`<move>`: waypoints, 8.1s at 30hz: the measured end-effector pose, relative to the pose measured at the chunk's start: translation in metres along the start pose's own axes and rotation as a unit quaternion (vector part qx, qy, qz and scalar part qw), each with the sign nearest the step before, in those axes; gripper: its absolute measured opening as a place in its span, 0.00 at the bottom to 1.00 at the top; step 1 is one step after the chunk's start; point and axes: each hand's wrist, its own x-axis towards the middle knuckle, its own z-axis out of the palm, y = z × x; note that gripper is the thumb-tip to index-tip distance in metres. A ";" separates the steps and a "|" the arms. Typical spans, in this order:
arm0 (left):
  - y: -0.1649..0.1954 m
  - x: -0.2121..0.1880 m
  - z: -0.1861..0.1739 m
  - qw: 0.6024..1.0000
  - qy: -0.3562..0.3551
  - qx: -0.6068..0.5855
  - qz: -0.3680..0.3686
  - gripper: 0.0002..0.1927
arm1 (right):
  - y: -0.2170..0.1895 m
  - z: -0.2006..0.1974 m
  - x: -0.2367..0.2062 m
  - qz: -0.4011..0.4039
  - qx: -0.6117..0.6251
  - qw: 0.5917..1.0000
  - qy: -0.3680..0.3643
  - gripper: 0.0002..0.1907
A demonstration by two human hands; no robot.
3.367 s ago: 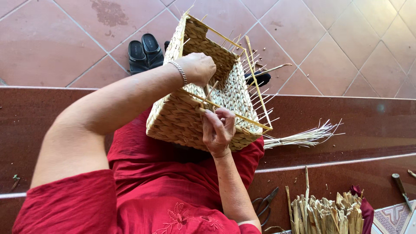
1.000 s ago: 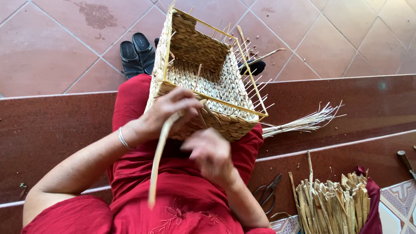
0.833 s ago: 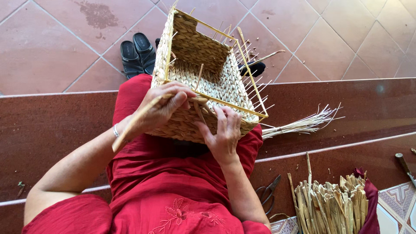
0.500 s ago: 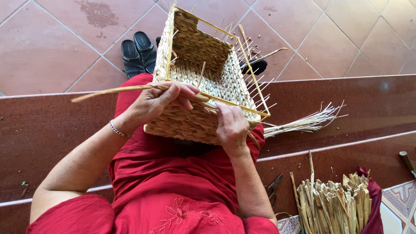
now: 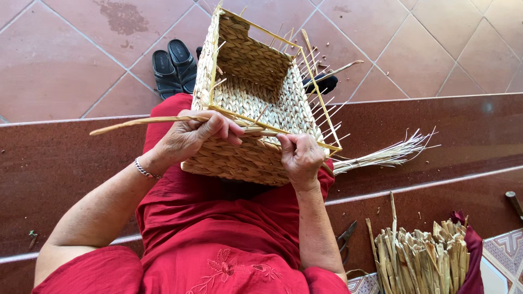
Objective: The person sits on a tiled floor and weaves a rectangular basket using dried palm leaves. They interlace the leaves through the basket's frame, trim excess material with scissors, and continue weaving the sides.
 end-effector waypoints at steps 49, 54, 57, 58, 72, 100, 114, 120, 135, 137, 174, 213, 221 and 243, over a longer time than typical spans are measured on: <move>0.014 0.162 0.026 0.666 -0.081 0.731 -0.129 0.46 | -0.045 0.037 -0.013 0.468 0.657 0.591 -0.010 0.15; 0.048 0.140 0.012 0.526 0.027 0.811 0.256 0.26 | -0.037 0.049 -0.021 0.478 0.644 0.598 0.008 0.10; 0.058 0.126 0.012 0.455 0.054 0.791 0.405 0.29 | -0.035 0.053 -0.022 0.474 0.641 0.604 0.005 0.08; 0.061 0.124 0.009 0.510 0.053 0.753 0.413 0.25 | -0.035 0.054 -0.021 0.478 0.637 0.604 0.006 0.08; 0.080 0.125 0.007 0.712 -0.228 0.659 -0.080 0.06 | -0.033 0.050 -0.019 0.472 0.653 0.592 -0.009 0.06; 0.066 0.127 0.021 0.647 -0.321 0.656 -0.218 0.19 | -0.040 0.044 -0.010 0.462 0.659 0.592 -0.048 0.14; 0.069 0.116 0.035 0.568 -0.316 0.758 -0.060 0.06 | -0.032 0.051 -0.017 0.446 0.656 0.608 -0.035 0.09; 0.049 0.085 0.057 0.372 -0.361 0.850 0.094 0.11 | -0.031 0.051 -0.014 0.446 0.649 0.615 -0.041 0.11; 0.080 0.149 0.061 0.590 -0.318 0.727 -0.145 0.11 | -0.022 0.054 -0.015 0.447 0.633 0.629 -0.063 0.11; 0.076 0.150 0.071 0.597 -0.323 0.714 -0.171 0.12 | -0.021 0.055 -0.016 0.450 0.633 0.627 -0.065 0.11; 0.046 0.000 0.021 0.688 -0.027 0.703 0.179 0.06 | -0.040 0.052 -0.018 0.372 0.564 0.737 -0.037 0.11; 0.023 -0.011 0.008 0.589 0.157 0.723 0.326 0.25 | -0.057 0.006 0.054 -0.001 0.147 0.982 -0.115 0.09; 0.044 0.035 -0.008 0.539 0.174 0.762 0.314 0.07 | -0.062 0.011 0.053 -0.001 0.126 0.990 -0.060 0.07; 0.030 -0.022 -0.017 0.726 0.171 0.615 0.257 0.13 | -0.034 0.047 0.042 0.068 0.113 0.991 0.027 0.10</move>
